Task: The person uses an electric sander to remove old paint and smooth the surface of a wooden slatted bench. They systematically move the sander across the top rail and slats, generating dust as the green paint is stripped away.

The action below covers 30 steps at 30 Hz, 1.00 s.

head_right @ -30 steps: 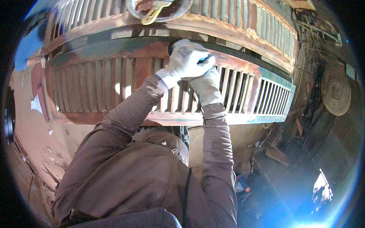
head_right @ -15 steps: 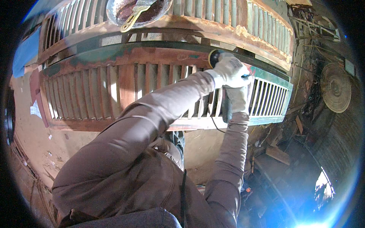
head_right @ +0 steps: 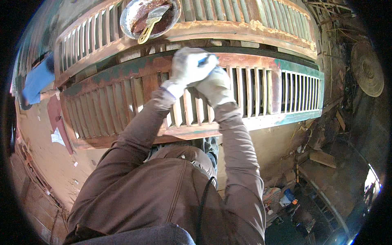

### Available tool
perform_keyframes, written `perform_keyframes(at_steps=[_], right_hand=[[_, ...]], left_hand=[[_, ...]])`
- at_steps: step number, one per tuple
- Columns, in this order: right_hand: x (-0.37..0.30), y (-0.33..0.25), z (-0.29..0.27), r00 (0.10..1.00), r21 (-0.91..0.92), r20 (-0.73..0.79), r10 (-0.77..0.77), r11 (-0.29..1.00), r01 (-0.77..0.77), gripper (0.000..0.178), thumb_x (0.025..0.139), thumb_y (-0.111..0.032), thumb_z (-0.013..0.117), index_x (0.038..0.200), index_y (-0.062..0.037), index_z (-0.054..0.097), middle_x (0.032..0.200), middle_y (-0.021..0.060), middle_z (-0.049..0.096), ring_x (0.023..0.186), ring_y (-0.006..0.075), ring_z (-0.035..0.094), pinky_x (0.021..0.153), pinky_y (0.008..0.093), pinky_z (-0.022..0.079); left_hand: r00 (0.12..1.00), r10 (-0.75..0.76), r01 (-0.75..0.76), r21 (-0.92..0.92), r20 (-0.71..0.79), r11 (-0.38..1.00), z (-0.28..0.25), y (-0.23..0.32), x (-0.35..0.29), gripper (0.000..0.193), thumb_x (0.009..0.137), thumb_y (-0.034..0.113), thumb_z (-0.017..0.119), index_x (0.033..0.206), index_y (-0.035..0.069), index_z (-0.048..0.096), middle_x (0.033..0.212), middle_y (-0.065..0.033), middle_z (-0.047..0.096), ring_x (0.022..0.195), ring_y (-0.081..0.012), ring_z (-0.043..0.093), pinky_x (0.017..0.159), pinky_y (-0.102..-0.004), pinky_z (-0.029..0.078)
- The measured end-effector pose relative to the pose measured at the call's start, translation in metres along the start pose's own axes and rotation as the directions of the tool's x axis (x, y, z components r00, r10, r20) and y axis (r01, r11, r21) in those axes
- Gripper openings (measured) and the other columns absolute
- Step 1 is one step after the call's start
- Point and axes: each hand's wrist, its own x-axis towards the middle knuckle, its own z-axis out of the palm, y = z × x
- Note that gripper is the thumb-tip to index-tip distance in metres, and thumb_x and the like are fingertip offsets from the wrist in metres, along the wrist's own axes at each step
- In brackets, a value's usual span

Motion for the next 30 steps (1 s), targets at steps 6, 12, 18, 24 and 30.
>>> perform_keyframes(at_steps=[6, 12, 18, 24, 30], right_hand=[[-0.025, 0.167, -0.017, 0.969, 0.078, -0.245, 0.015, 0.997, 0.005, 0.066, 0.090, -0.033, 0.081, 0.144, -0.0049, 0.054, 0.135, 0.0167, 0.067, 0.126, 0.0294, 0.065, 0.105, 0.0381, 0.052], [-0.031, 0.170, -0.036, 0.968, 0.088, -0.245, 0.058, 0.995, -0.037, 0.060, 0.091, -0.036, 0.081, 0.139, -0.0066, 0.060, 0.129, 0.0162, 0.071, 0.120, 0.0303, 0.069, 0.101, 0.0402, 0.054], [0.000, 0.025, -0.011, 0.977, 0.208, -0.211, -0.033, 0.975, 0.078, 0.047, 0.091, -0.042, 0.078, 0.124, -0.0095, 0.073, 0.116, 0.0170, 0.077, 0.109, 0.0357, 0.074, 0.094, 0.0444, 0.058], [0.014, -0.016, 0.014, 0.992, -0.012, -0.117, -0.051, 0.999, 0.050, 0.061, 0.077, -0.054, 0.082, 0.120, -0.0103, 0.075, 0.110, 0.0195, 0.078, 0.102, 0.0390, 0.075, 0.090, 0.0462, 0.060], [0.002, 0.110, -0.031, 0.986, 0.090, -0.156, -0.053, 0.994, 0.067, 0.063, 0.083, -0.039, 0.087, 0.133, -0.0087, 0.064, 0.128, 0.0166, 0.072, 0.117, 0.0315, 0.070, 0.100, 0.0425, 0.055]], left_hand=[[0.983, 0.035, -0.018, -0.099, 0.180, 0.995, 0.108, 0.059, 0.033, 0.039, 0.091, 0.046, 0.071, 0.064, 0.018, 0.071, 0.063, -0.0071, 0.067, 0.060, -0.0315, 0.067, 0.060, -0.0490, 0.047], [0.940, 0.030, -0.010, -0.059, 0.339, 0.998, 0.136, 0.067, 0.049, 0.041, 0.093, 0.051, 0.066, 0.071, 0.018, 0.076, 0.066, -0.0101, 0.070, 0.061, -0.0335, 0.069, 0.061, -0.0503, 0.051], [0.998, 0.029, -0.029, -0.001, 0.063, 1.000, 0.032, 0.008, 0.031, 0.039, 0.091, 0.049, 0.069, 0.072, 0.017, 0.079, 0.066, -0.0108, 0.070, 0.060, -0.0349, 0.068, 0.060, -0.0477, 0.052], [0.994, 0.008, -0.008, 0.002, -0.111, 1.000, -0.018, -0.003, 0.008, 0.029, 0.094, 0.033, 0.072, 0.072, 0.015, 0.080, 0.071, -0.0090, 0.074, 0.060, -0.0302, 0.069, 0.061, -0.0424, 0.053], [1.000, 0.012, -0.012, -0.002, 0.016, 1.000, 0.086, 0.045, 0.042, 0.032, 0.091, 0.041, 0.073, 0.072, 0.015, 0.080, 0.069, -0.0093, 0.072, 0.062, -0.0330, 0.069, 0.060, -0.0463, 0.052]])
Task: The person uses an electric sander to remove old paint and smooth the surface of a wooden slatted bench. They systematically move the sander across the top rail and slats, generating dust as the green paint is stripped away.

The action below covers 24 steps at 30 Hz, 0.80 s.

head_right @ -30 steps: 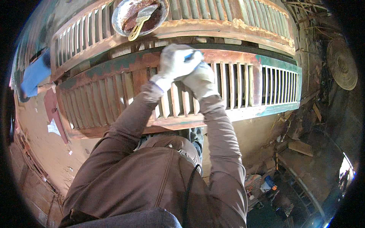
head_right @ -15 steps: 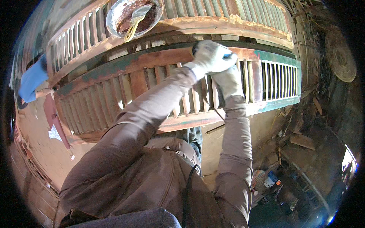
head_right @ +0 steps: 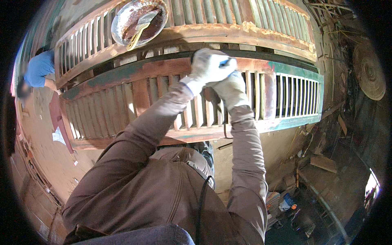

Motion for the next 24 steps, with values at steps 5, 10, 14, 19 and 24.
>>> perform_keyframes(at_steps=[5, 10, 14, 19, 24], right_hand=[[-0.001, 0.096, -0.052, 0.997, 0.055, -0.019, -0.072, 0.996, 0.073, 0.069, 0.087, -0.024, 0.085, 0.144, -0.0045, 0.050, 0.136, 0.0146, 0.061, 0.125, 0.0277, 0.061, 0.108, 0.0404, 0.048], [-0.034, 0.168, -0.093, 0.996, 0.007, -0.017, 0.088, 0.996, -0.088, 0.067, 0.088, -0.022, 0.085, 0.143, -0.0050, 0.051, 0.136, 0.0140, 0.062, 0.122, 0.0266, 0.061, 0.105, 0.0394, 0.050], [-0.031, 0.167, -0.076, 0.996, 0.058, -0.010, 0.089, 0.994, -0.088, 0.064, 0.089, -0.019, 0.084, 0.143, -0.0054, 0.052, 0.135, 0.0135, 0.062, 0.119, 0.0257, 0.061, 0.103, 0.0386, 0.051], [0.006, 0.100, -0.014, 1.000, 0.202, 0.025, -0.014, 0.979, 0.009, 0.062, 0.090, -0.017, 0.083, 0.143, -0.0059, 0.052, 0.135, 0.0128, 0.062, 0.116, 0.0246, 0.062, 0.100, 0.0375, 0.053], [0.023, -0.007, 0.076, 0.998, 0.497, 0.050, -0.043, 0.867, 0.013, 0.059, 0.091, -0.014, 0.082, 0.142, -0.0064, 0.053, 0.134, 0.0122, 0.062, 0.113, 0.0235, 0.062, 0.097, 0.0365, 0.054]], left_hand=[[0.986, -0.046, 0.049, -0.017, 0.160, 0.999, 0.092, 0.036, 0.033, 0.034, 0.089, 0.048, 0.070, 0.074, 0.020, 0.080, 0.070, -0.0086, 0.073, 0.064, -0.0328, 0.070, 0.062, -0.0480, 0.051], [0.898, -0.081, 0.103, -0.028, 0.432, 0.994, 0.136, 0.072, 0.059, 0.044, 0.095, 0.056, 0.059, 0.093, 0.021, 0.085, 0.083, -0.0123, 0.078, 0.081, -0.0355, 0.076, 0.076, -0.0546, 0.054], [0.919, -0.084, 0.123, -0.078, 0.384, 0.989, 0.111, 0.056, 0.047, 0.043, 0.094, 0.054, 0.061, 0.095, 0.018, 0.084, 0.083, -0.0137, 0.078, 0.079, -0.0351, 0.076, 0.075, -0.0521, 0.056], [0.973, -0.119, 0.129, -0.042, 0.196, 0.991, 0.030, 0.016, 0.010, 0.040, 0.090, 0.051, 0.064, 0.072, 0.019, 0.080, 0.069, -0.0125, 0.073, 0.066, -0.0358, 0.072, 0.065, -0.0534, 0.051], [0.990, -0.129, 0.127, 0.031, 0.054, 0.991, -0.075, -0.048, -0.033, 0.036, 0.089, 0.051, 0.065, 0.078, 0.021, 0.082, 0.069, -0.0111, 0.073, 0.066, -0.0349, 0.072, 0.066, -0.0532, 0.052]])
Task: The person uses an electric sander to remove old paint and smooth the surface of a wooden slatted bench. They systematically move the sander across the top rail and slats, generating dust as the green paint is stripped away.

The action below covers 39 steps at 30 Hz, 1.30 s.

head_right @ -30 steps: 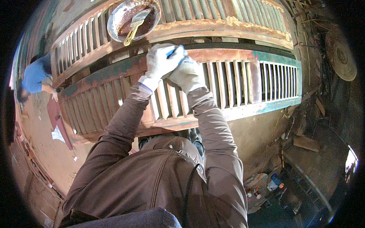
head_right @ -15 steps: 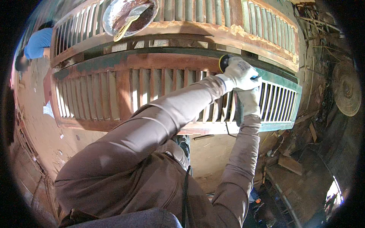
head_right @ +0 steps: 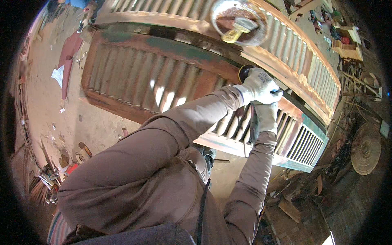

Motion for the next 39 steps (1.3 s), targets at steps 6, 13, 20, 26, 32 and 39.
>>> perform_keyframes(at_steps=[6, 13, 20, 26, 32, 39], right_hand=[[0.020, -0.118, 0.176, 0.965, -0.227, 0.202, -0.165, 0.951, 0.210, 0.056, 0.095, -0.019, 0.079, 0.141, -0.0067, 0.051, 0.132, 0.0109, 0.063, 0.118, 0.0237, 0.062, 0.102, 0.0356, 0.052], [0.055, -0.212, 0.346, 0.883, -0.706, 0.469, 0.004, 0.602, 0.373, 0.044, 0.109, -0.023, 0.053, 0.150, -0.0090, 0.044, 0.144, 0.0144, 0.056, 0.133, 0.0257, 0.055, 0.116, 0.0369, 0.042], [0.012, -0.190, 0.283, 0.979, -0.301, 0.185, -0.088, 0.943, 0.141, 0.044, 0.098, -0.024, 0.072, 0.135, -0.0050, 0.057, 0.136, 0.0147, 0.064, 0.120, 0.0244, 0.063, 0.105, 0.0347, 0.050], [0.001, -0.104, 0.178, 0.972, -0.413, 0.228, -0.061, 0.897, 0.153, 0.041, 0.102, -0.020, 0.069, 0.138, -0.0059, 0.059, 0.147, 0.0137, 0.060, 0.124, 0.0247, 0.061, 0.109, 0.0368, 0.049], [-0.006, -0.032, 0.094, 0.974, -0.584, 0.224, 0.032, 0.805, 0.108, 0.044, 0.103, -0.025, 0.067, 0.142, -0.0064, 0.060, 0.137, 0.0141, 0.066, 0.122, 0.0285, 0.063, 0.109, 0.0394, 0.049], [0.015, -0.109, 0.234, 0.977, -0.475, 0.098, -0.188, 0.854, 0.212, 0.052, 0.094, -0.036, 0.077, 0.137, -0.0091, 0.064, 0.130, 0.0165, 0.071, 0.119, 0.0316, 0.069, 0.102, 0.0419, 0.054]], left_hand=[[0.985, -0.078, 0.098, 0.126, -0.156, 0.987, -0.152, -0.086, -0.061, 0.036, 0.089, 0.052, 0.067, 0.076, 0.021, 0.081, 0.072, -0.0093, 0.074, 0.068, -0.0354, 0.072, 0.066, -0.0524, 0.054], [0.927, -0.048, 0.106, 0.137, -0.373, 0.985, -0.303, -0.177, -0.123, 0.031, 0.088, 0.040, 0.076, 0.072, 0.013, 0.079, 0.070, -0.0107, 0.073, 0.064, -0.0331, 0.071, 0.060, -0.0445, 0.054], [0.944, 0.007, 0.052, 0.170, -0.330, 0.984, -0.253, -0.136, -0.107, 0.035, 0.088, 0.048, 0.071, 0.066, 0.021, 0.075, 0.060, -0.0069, 0.066, 0.053, -0.0323, 0.064, 0.053, -0.0486, 0.044], [0.998, -0.053, 0.050, -0.089, -0.034, 0.995, -0.150, -0.101, -0.069, 0.035, 0.089, 0.047, 0.066, 0.071, 0.019, 0.079, 0.067, -0.0105, 0.071, 0.062, -0.0355, 0.068, 0.061, -0.0556, 0.045], [0.978, -0.001, 0.035, -0.156, 0.210, 0.987, -0.101, -0.056, -0.040, 0.044, 0.093, 0.050, 0.059, 0.073, 0.016, 0.079, 0.071, -0.0133, 0.074, 0.068, -0.0355, 0.073, 0.073, -0.0537, 0.053], [0.986, 0.053, -0.040, 0.081, -0.160, 0.996, -0.212, -0.121, -0.081, 0.041, 0.091, 0.052, 0.067, 0.066, 0.020, 0.077, 0.057, -0.0100, 0.065, 0.052, -0.0329, 0.063, 0.054, -0.0480, 0.047]])
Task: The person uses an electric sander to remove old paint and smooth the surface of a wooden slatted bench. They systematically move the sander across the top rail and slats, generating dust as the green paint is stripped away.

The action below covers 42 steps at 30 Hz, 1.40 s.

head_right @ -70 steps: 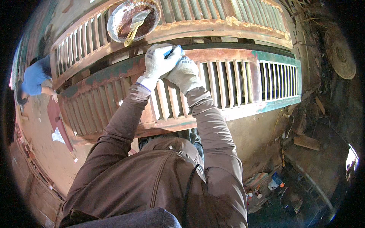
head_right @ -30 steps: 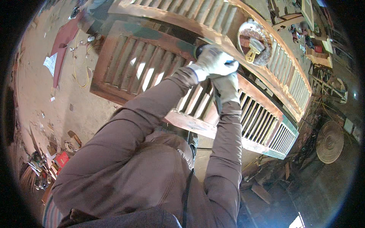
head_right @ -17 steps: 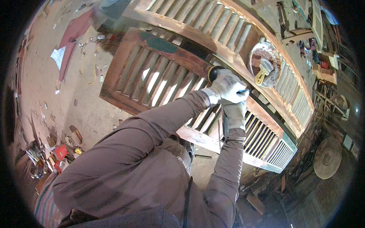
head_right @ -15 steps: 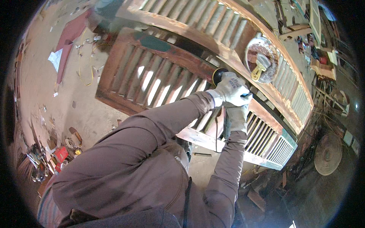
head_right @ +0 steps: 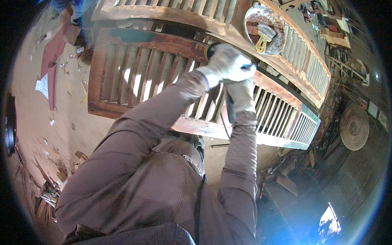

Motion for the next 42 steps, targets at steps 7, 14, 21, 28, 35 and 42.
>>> perform_keyframes(at_steps=[7, 14, 21, 28, 35, 42], right_hand=[[0.022, -0.139, 0.025, 0.968, -0.217, 0.237, 0.080, 0.976, -0.028, 0.052, 0.105, -0.029, 0.063, 0.149, -0.0095, 0.044, 0.140, 0.0122, 0.059, 0.129, 0.0236, 0.057, 0.113, 0.0387, 0.045], [-0.050, -0.036, -0.022, 0.993, 0.141, -0.040, 0.109, 0.985, -0.102, 0.053, 0.103, -0.019, 0.069, 0.148, -0.0048, 0.046, 0.136, 0.0124, 0.061, 0.124, 0.0211, 0.061, 0.111, 0.0359, 0.048], [-0.056, 0.002, -0.068, 0.963, -0.195, 0.163, 0.216, 0.964, -0.183, 0.053, 0.105, -0.033, 0.062, 0.150, -0.0053, 0.055, 0.152, 0.0190, 0.058, 0.142, 0.0331, 0.054, 0.119, 0.0428, 0.042], [-0.012, -0.099, -0.001, 0.980, -0.074, 0.064, 0.186, 0.981, -0.182, 0.061, 0.095, -0.019, 0.080, 0.146, -0.0065, 0.049, 0.141, 0.0123, 0.060, 0.124, 0.0233, 0.060, 0.111, 0.0367, 0.048], [-0.041, -0.040, -0.066, 0.841, 0.104, 0.213, 0.497, 0.844, -0.526, 0.042, 0.109, -0.022, 0.059, 0.147, -0.0072, 0.048, 0.141, 0.0116, 0.058, 0.130, 0.0204, 0.056, 0.113, 0.0353, 0.045], [-0.017, -0.081, 0.002, 0.983, 0.047, -0.100, 0.152, 0.988, -0.148, 0.075, 0.081, -0.029, 0.091, 0.141, -0.0048, 0.053, 0.126, 0.0139, 0.070, 0.114, 0.0279, 0.070, 0.098, 0.0403, 0.055]], left_hand=[[0.992, -0.019, 0.016, -0.025, -0.125, 1.000, -0.083, -0.041, -0.031, 0.033, 0.091, 0.037, 0.074, 0.068, 0.015, 0.077, 0.062, -0.0066, 0.068, 0.056, -0.0295, 0.066, 0.057, -0.0436, 0.049], [0.991, -0.078, 0.094, -0.154, 0.107, 0.984, 0.005, 0.020, -0.022, 0.039, 0.089, 0.051, 0.066, 0.073, 0.018, 0.080, 0.068, -0.0105, 0.072, 0.065, -0.0357, 0.069, 0.062, -0.0521, 0.048], [0.902, -0.004, 0.077, -0.152, 0.432, 0.985, 0.036, 0.046, 0.012, 0.042, 0.094, 0.052, 0.059, 0.081, 0.019, 0.081, 0.076, -0.0125, 0.075, 0.074, -0.0354, 0.074, 0.071, -0.0528, 0.053], [1.000, -0.006, 0.004, -0.064, -0.027, 0.998, -0.025, -0.010, -0.023, 0.034, 0.089, 0.046, 0.072, 0.069, 0.019, 0.077, 0.067, -0.0079, 0.071, 0.061, -0.0316, 0.068, 0.064, -0.0494, 0.049], [0.960, -0.037, 0.106, -0.240, 0.277, 0.965, 0.046, 0.040, 0.002, 0.040, 0.090, 0.050, 0.068, 0.070, 0.017, 0.078, 0.066, -0.0114, 0.071, 0.063, -0.0335, 0.069, 0.067, -0.0512, 0.048], [0.998, 0.051, -0.058, -0.154, -0.047, 0.986, -0.022, -0.004, -0.012, 0.034, 0.087, 0.039, 0.077, 0.063, 0.015, 0.072, 0.063, -0.0056, 0.066, 0.063, -0.0289, 0.068, 0.065, -0.0445, 0.050]])
